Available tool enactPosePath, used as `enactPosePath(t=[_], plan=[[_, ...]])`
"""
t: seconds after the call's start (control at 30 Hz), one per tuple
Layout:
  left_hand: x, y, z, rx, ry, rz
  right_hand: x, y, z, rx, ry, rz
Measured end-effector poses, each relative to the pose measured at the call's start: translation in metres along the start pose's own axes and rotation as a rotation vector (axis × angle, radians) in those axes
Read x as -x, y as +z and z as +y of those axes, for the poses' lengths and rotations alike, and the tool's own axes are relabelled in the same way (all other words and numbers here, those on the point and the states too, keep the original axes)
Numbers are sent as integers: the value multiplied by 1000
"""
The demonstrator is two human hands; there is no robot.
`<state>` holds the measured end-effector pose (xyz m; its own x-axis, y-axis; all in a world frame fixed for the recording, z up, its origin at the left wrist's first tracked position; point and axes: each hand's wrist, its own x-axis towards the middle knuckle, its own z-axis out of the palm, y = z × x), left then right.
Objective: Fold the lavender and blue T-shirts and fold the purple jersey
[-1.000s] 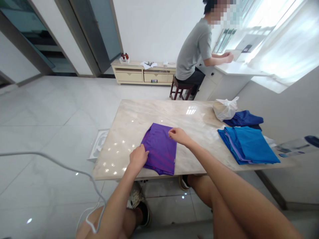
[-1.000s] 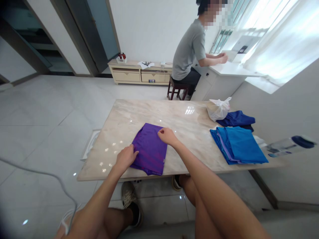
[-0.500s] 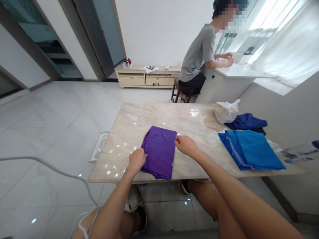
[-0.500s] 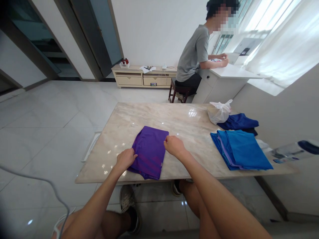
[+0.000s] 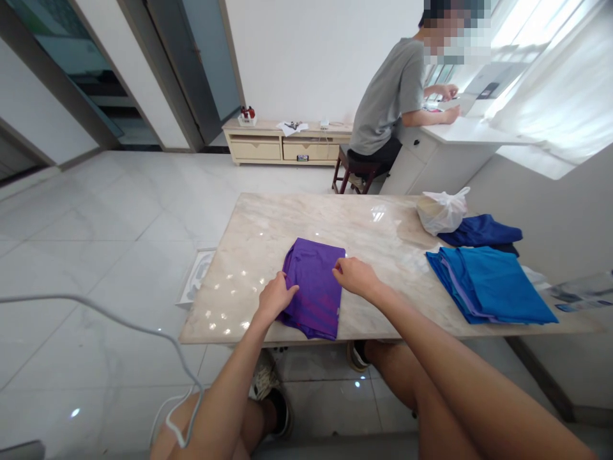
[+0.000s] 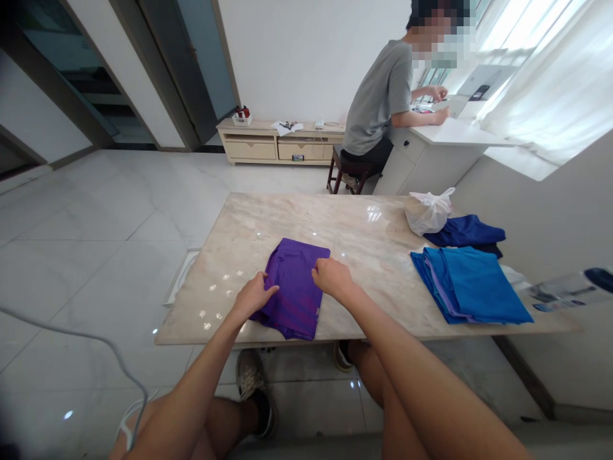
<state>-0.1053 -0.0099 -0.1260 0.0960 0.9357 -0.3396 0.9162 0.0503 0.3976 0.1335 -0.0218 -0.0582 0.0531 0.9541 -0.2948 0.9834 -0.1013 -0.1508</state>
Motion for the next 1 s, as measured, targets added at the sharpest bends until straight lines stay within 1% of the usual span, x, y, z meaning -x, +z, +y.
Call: enactPosePath(t=[0.13,0.23,0.37,0.47,0.53,0.6,0.73,0.83,0.9,1.0], plan=[[6,-9,0,-73,8,44,-2,3,-7,35,-19,-22],[11,-18,-5,-118,-10,85,-4,9,-8,39,-14,-31],[15,-29,-15,-175,-22,103,-10,17,-2,33,11,-80],[14,-32,-22,-241,-46,80,-14,22,5,23,30,-109],[14,-31,-24,-290,-65,51,-17,24,10,10,36,-123],[13,-26,-23,-329,-61,48,-19,25,14,-7,42,-135],[10,-12,-18,-342,-21,108,-21,28,19,-21,55,-144],[5,-4,-15,-286,-35,120,-22,31,23,-28,60,-137],[1,-2,-14,-240,-43,76,-23,34,27,-39,62,-129],[-4,-5,-19,-157,15,-80,-26,37,34,-44,56,-124]])
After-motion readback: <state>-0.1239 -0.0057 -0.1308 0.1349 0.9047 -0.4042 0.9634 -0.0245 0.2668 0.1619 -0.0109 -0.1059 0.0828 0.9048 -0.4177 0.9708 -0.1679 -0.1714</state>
